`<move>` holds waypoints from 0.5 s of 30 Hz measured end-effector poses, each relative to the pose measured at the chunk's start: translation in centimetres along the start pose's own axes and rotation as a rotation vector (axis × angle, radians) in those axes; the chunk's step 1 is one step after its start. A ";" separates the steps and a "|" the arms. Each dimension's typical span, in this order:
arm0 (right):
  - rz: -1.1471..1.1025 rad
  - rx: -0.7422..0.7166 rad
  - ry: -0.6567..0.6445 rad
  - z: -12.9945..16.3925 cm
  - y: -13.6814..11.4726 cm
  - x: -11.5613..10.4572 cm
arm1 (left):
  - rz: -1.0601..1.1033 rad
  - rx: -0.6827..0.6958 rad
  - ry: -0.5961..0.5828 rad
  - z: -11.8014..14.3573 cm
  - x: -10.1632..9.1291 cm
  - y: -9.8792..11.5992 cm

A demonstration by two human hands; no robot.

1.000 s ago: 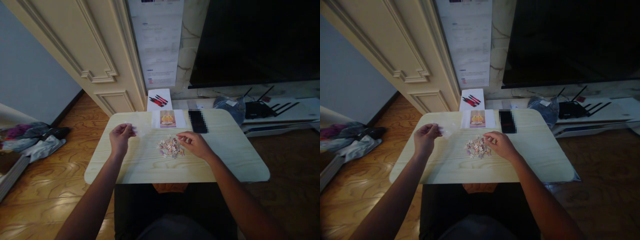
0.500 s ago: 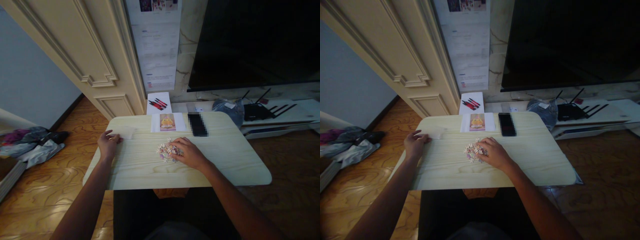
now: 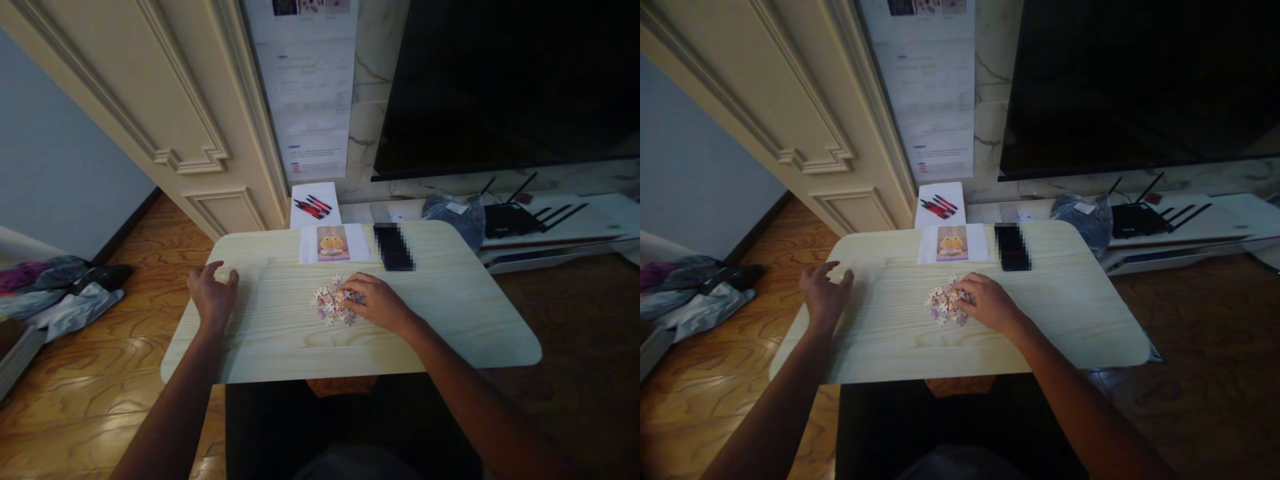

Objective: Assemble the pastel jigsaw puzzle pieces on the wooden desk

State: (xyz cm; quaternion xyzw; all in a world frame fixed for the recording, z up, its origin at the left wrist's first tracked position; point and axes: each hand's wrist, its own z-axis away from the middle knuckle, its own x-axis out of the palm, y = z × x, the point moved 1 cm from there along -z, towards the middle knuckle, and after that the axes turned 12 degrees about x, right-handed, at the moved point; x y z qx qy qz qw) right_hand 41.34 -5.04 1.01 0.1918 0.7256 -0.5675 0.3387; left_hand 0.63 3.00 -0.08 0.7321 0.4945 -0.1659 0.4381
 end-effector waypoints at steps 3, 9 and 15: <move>0.015 0.001 0.008 -0.3 -0.2 -0.1 | 0.175 0.224 -0.113 1.1 0.0 3.6; 0.063 0.003 0.039 -0.5 -0.6 0.4 | 0.609 0.610 -0.621 4.9 1.3 12.0; -0.015 0.028 0.066 -0.5 -0.1 0.6 | 0.677 0.664 -0.697 6.4 3.1 14.3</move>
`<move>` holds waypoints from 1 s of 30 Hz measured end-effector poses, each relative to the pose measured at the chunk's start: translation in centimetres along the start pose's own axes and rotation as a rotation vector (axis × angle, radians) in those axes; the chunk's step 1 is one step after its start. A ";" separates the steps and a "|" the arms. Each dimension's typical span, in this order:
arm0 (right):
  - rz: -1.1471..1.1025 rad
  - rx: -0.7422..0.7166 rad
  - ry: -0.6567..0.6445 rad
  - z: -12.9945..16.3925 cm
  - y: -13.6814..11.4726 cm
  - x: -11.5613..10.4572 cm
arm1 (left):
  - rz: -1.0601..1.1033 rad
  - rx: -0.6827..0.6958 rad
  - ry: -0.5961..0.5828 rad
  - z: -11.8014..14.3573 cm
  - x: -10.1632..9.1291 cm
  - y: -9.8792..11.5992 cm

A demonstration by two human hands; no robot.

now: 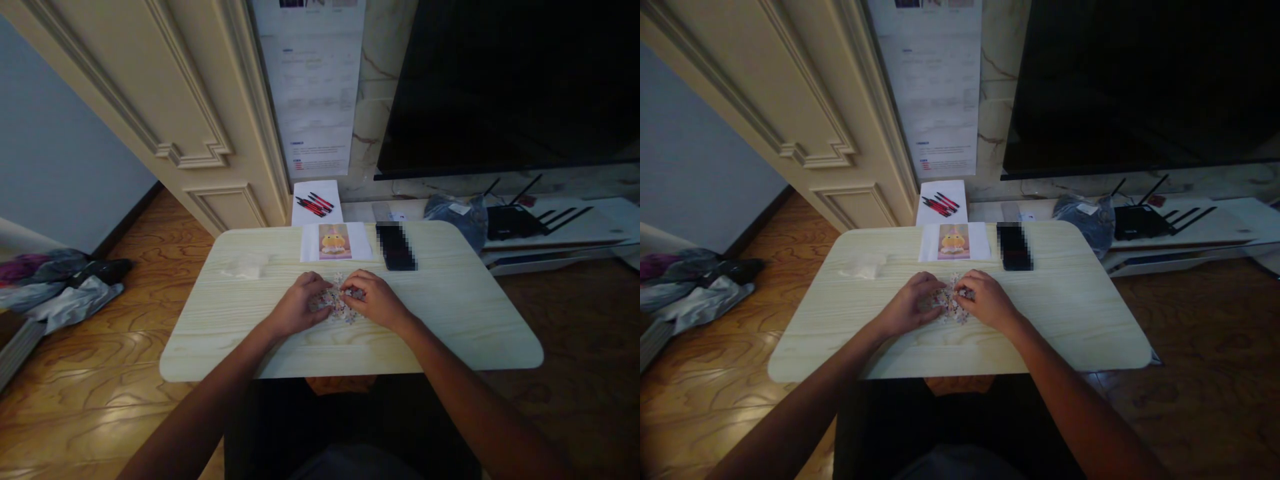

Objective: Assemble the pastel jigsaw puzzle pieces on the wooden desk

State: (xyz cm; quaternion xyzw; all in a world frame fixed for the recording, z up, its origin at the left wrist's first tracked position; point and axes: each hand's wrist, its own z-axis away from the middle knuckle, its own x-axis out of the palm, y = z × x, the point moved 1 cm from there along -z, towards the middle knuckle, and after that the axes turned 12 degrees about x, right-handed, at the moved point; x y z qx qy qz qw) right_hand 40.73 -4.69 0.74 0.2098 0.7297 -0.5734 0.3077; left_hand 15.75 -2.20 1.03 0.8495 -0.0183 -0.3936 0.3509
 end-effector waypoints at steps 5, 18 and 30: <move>-0.140 0.043 -0.006 -0.2 0.5 0.2 | -0.016 -0.023 -0.004 -0.2 1.2 -0.9; -0.343 0.242 -0.052 0.4 1.4 0.1 | 0.007 -0.013 0.054 0.4 1.3 -1.3; -0.324 0.192 -0.028 0.4 1.7 -0.1 | 0.024 -0.013 0.113 0.3 1.5 -1.7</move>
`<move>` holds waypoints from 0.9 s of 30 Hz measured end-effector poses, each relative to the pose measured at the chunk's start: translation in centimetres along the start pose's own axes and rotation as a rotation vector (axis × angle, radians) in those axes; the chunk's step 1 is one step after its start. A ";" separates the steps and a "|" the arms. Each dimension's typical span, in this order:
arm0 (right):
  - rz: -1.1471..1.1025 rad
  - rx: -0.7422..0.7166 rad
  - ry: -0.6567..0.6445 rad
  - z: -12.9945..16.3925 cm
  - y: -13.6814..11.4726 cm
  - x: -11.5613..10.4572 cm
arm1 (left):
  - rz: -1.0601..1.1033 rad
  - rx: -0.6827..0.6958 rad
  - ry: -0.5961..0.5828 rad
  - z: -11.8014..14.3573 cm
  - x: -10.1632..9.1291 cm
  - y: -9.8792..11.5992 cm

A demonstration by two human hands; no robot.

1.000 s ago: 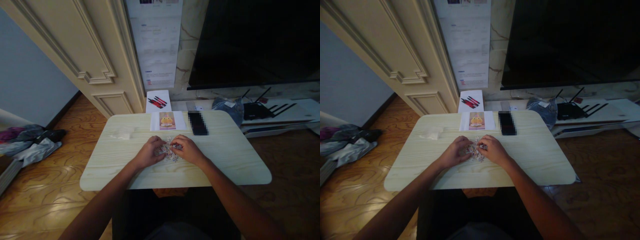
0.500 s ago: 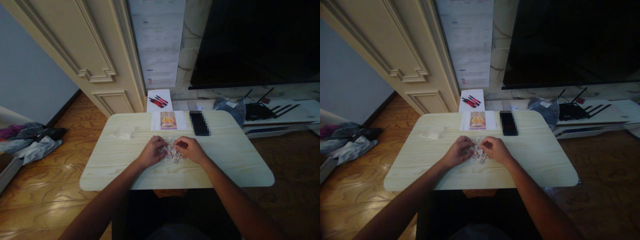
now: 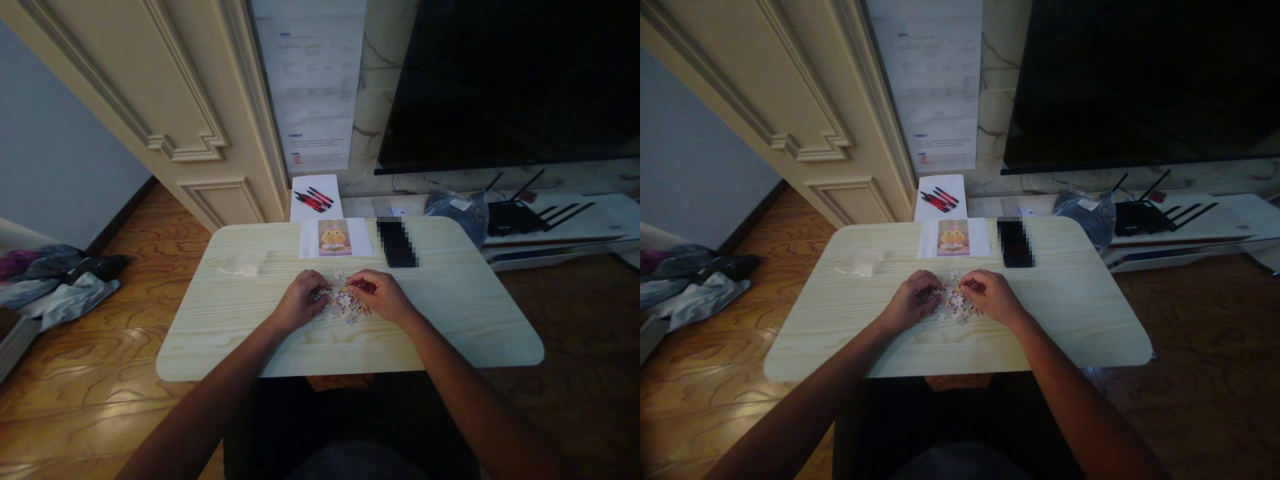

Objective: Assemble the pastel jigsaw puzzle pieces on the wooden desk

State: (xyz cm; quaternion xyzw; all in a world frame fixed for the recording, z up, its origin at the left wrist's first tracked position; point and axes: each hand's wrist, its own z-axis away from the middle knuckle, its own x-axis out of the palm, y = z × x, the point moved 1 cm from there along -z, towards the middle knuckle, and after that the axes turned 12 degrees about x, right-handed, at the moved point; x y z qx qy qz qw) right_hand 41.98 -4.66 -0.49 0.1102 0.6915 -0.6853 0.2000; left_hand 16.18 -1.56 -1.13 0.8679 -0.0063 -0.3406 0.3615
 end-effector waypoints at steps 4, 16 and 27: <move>0.031 -0.028 -0.005 0.0 -0.1 -0.1 | 0.034 -0.012 0.028 -0.1 -0.3 0.1; 0.216 -0.182 -0.039 0.7 -0.6 -0.7 | 0.105 -0.182 0.018 0.2 -0.2 0.0; 0.258 -0.137 -0.084 0.6 -0.9 -0.6 | 0.053 -0.032 -0.033 -1.7 -0.3 0.6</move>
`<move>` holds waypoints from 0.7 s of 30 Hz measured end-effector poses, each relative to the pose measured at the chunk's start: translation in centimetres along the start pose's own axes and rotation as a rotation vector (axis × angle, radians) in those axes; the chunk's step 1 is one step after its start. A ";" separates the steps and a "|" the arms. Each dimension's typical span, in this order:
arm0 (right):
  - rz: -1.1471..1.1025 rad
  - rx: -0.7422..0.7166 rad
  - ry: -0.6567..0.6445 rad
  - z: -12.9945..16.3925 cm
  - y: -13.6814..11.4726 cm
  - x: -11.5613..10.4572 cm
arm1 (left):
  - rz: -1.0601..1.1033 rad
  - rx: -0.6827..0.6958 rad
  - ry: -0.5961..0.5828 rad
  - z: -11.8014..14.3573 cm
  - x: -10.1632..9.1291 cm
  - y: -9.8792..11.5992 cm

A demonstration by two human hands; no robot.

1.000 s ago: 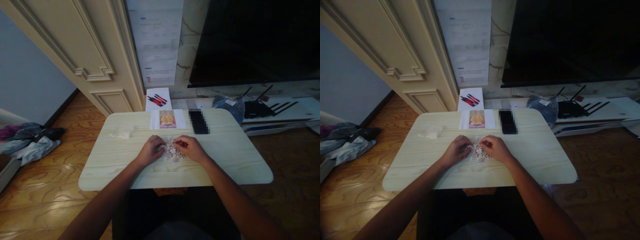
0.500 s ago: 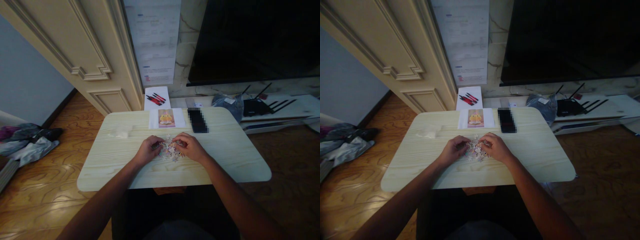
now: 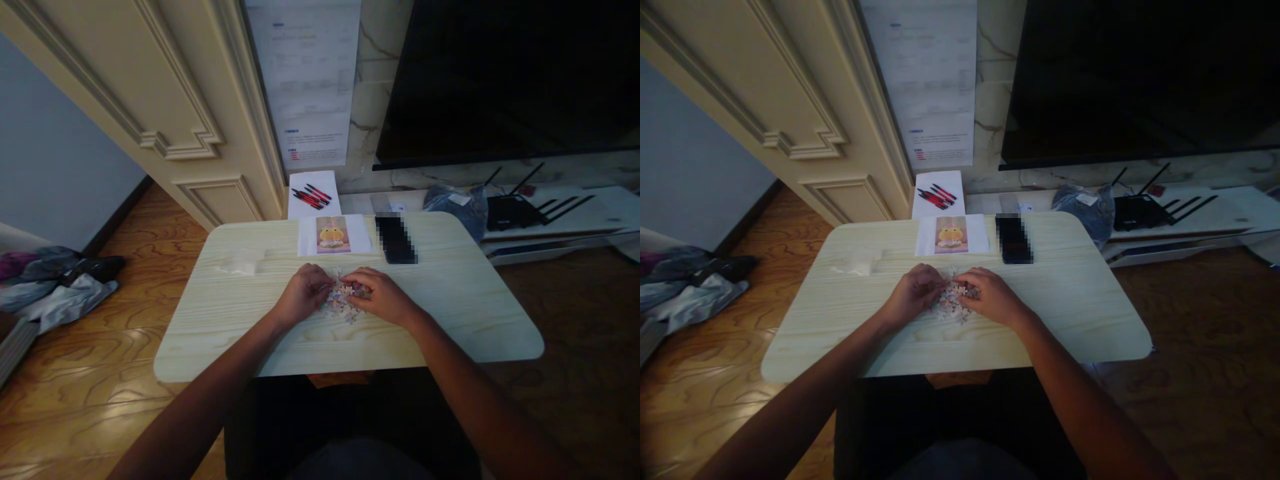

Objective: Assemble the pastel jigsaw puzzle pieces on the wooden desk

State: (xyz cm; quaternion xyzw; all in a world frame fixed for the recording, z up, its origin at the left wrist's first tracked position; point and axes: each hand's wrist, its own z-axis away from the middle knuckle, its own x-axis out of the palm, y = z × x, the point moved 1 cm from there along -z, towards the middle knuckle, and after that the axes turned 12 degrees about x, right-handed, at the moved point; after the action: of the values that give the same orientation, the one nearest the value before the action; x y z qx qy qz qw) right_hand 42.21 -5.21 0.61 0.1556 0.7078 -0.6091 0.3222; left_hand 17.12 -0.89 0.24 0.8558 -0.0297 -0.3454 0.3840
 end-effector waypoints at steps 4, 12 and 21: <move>-0.008 0.025 -0.015 0.1 -0.1 -0.6 | -0.020 0.061 -0.008 -0.4 0.4 -0.2; 0.061 -0.035 0.003 -0.2 0.0 -0.8 | -0.004 0.100 -0.119 1.0 0.9 -0.6; 0.153 -0.103 -0.106 1.4 0.1 -1.1 | -0.070 0.137 -0.235 2.6 0.2 0.2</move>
State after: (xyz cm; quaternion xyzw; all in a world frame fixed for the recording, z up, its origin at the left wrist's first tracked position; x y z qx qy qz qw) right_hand 43.47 -6.36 1.19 0.1598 0.7062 -0.5529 0.4123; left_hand 15.74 -2.75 -0.92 0.8341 -0.0683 -0.4536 0.3063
